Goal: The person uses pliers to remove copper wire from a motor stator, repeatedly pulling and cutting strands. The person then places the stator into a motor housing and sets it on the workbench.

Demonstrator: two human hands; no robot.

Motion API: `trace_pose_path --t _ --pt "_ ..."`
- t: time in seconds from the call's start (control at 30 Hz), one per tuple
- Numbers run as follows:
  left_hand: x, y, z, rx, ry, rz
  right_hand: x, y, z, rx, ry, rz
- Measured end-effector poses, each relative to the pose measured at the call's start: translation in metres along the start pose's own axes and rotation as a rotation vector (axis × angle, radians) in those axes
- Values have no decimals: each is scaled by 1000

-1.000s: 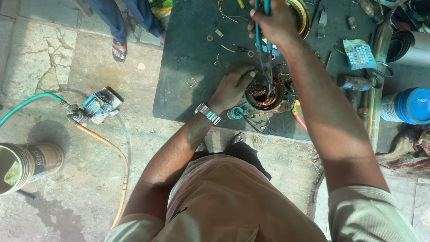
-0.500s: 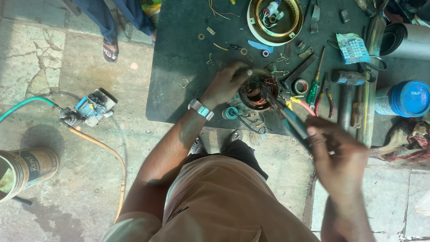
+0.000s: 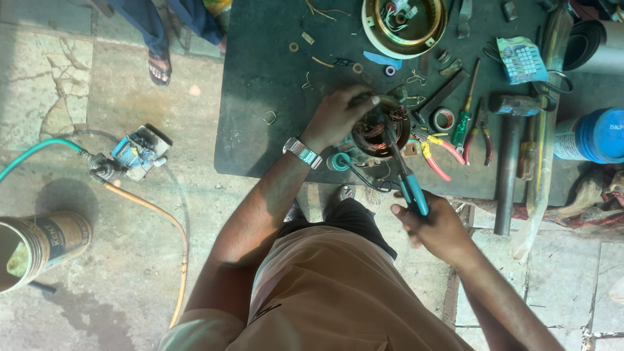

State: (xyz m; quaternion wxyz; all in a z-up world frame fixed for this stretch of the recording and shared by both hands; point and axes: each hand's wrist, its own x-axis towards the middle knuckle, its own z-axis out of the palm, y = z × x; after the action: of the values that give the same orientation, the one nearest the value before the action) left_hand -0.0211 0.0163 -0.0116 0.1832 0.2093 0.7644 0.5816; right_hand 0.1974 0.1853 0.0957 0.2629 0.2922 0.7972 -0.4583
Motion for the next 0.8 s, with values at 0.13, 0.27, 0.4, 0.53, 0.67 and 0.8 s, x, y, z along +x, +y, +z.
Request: trace_pose_path --t 0.13,0.27,0.4,0.53,0.67,0.8 --pt "2 7 -11 94 -23 110 8 17 -7 334 -132 -16" --pt "0 11 -12 115 -35 117 11 34 -5 447 -180 -89" --pt "2 14 -15 102 -45 112 18 49 -1 475 -193 -116" --pt "1 19 -15 74 -22 154 22 63 1 590 -232 -130" --pt "1 24 -16 66 -63 108 19 67 14 660 -205 -115" --pt "6 19 -15 77 -64 81 13 59 16 606 -159 -201"
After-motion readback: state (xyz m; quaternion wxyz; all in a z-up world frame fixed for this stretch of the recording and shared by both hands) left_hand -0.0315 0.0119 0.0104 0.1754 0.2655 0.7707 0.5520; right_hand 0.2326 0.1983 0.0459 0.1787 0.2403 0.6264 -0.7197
